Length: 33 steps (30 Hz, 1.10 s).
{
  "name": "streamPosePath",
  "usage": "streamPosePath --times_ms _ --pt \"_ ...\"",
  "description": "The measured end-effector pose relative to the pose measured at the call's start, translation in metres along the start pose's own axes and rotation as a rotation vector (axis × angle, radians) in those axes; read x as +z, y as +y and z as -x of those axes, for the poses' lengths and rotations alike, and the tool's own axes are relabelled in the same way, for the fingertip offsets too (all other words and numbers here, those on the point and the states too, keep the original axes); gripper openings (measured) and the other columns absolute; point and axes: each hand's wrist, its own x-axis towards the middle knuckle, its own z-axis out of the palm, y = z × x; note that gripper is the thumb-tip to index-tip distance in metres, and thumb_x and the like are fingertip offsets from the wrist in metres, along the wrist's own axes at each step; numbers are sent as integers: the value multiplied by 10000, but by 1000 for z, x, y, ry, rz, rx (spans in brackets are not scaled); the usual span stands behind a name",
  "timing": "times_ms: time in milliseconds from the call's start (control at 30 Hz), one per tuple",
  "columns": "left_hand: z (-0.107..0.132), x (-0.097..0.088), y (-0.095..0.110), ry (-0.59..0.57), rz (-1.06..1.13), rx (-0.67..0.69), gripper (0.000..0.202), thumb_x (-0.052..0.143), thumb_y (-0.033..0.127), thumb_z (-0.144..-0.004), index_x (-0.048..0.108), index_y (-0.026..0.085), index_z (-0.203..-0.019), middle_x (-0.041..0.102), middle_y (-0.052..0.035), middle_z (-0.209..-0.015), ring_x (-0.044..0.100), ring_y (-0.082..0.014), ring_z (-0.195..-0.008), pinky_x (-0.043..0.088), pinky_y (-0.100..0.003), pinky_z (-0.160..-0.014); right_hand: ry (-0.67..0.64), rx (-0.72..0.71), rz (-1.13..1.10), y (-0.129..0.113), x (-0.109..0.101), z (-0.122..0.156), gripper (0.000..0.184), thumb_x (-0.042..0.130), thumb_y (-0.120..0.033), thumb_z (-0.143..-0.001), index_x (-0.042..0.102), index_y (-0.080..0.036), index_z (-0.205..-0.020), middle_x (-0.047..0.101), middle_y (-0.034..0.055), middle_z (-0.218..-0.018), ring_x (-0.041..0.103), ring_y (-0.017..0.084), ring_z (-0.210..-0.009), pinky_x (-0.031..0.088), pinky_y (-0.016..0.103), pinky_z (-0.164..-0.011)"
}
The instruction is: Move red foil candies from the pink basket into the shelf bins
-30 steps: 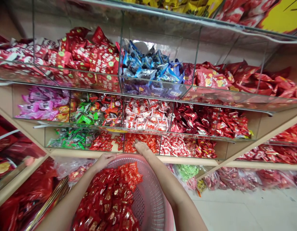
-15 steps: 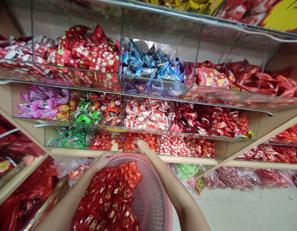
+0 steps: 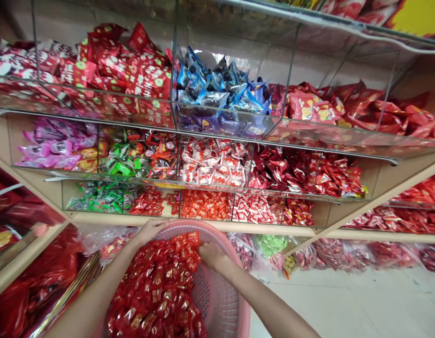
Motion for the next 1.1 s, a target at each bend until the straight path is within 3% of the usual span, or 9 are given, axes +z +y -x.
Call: streamPosePath --times_ms 100,267,533,700,800,900,1033,1100 --pt "0 0 1 0 17 -20 378 577 436 -682 704 173 -922 682 -37 -1020 614 -220 -967 430 -328 -914 -80 -19 182 -5 25 -2 280 431 -32 -781 658 -115 -923 644 135 -993 622 226 -877 488 308 -714" --pt "1 -1 5 -12 -2 -37 392 562 440 -691 701 163 -931 681 -37 -1022 619 -221 -952 442 -324 -892 -83 -37 226 -7 44 -8 301 405 -11 -795 659 -119 -915 651 132 -972 623 205 -895 505 308 -725" --pt "2 -1 5 -11 -16 -26 377 560 440 -695 708 165 -908 703 -35 -955 614 -224 -956 427 -335 -911 -80 -63 244 -4 30 6 273 420 -52 -819 652 -127 -941 668 115 -935 616 214 -921 494 329 -799" --pt "0 -1 1 -3 30 -26 385 594 446 -672 704 179 -926 685 -28 -1010 599 -236 -998 402 -353 -950 -241 -49 160 -8 25 15 217 543 -79 -731 674 -155 -885 680 90 -935 633 221 -883 510 303 -740" --pt "-1 -1 -2 13 50 -28 414 615 453 -655 699 166 -942 666 -47 -1049 595 -245 -1012 395 -359 -962 -259 -30 127 -11 26 16 240 544 -60 -706 680 -147 -883 680 97 -937 631 222 -882 504 297 -734" --pt "-1 -1 -4 -2 51 -17 420 597 468 -675 695 171 -956 669 -48 -1042 602 -242 -1000 404 -367 -953 -244 -14 77 -11 15 15 246 561 -59 -676 683 -158 -865 683 80 -916 626 210 -869 491 275 -714" --pt "-1 0 -4 -16 56 -23 423 586 478 -685 695 172 -955 678 -45 -1025 604 -235 -992 403 -366 -955 -212 -17 -70 -4 -29 5 164 557 -95 -676 677 -172 -758 679 21 -761 615 149 -711 444 211 -617" --pt "-1 1 -4 -7 61 -35 430 591 478 -679 696 165 -954 677 -50 -1028 603 -234 -995 397 -364 -963 -39 -1 -100 2 -56 -6 161 512 -109 -713 662 -158 -744 671 26 -760 600 132 -711 413 199 -620"
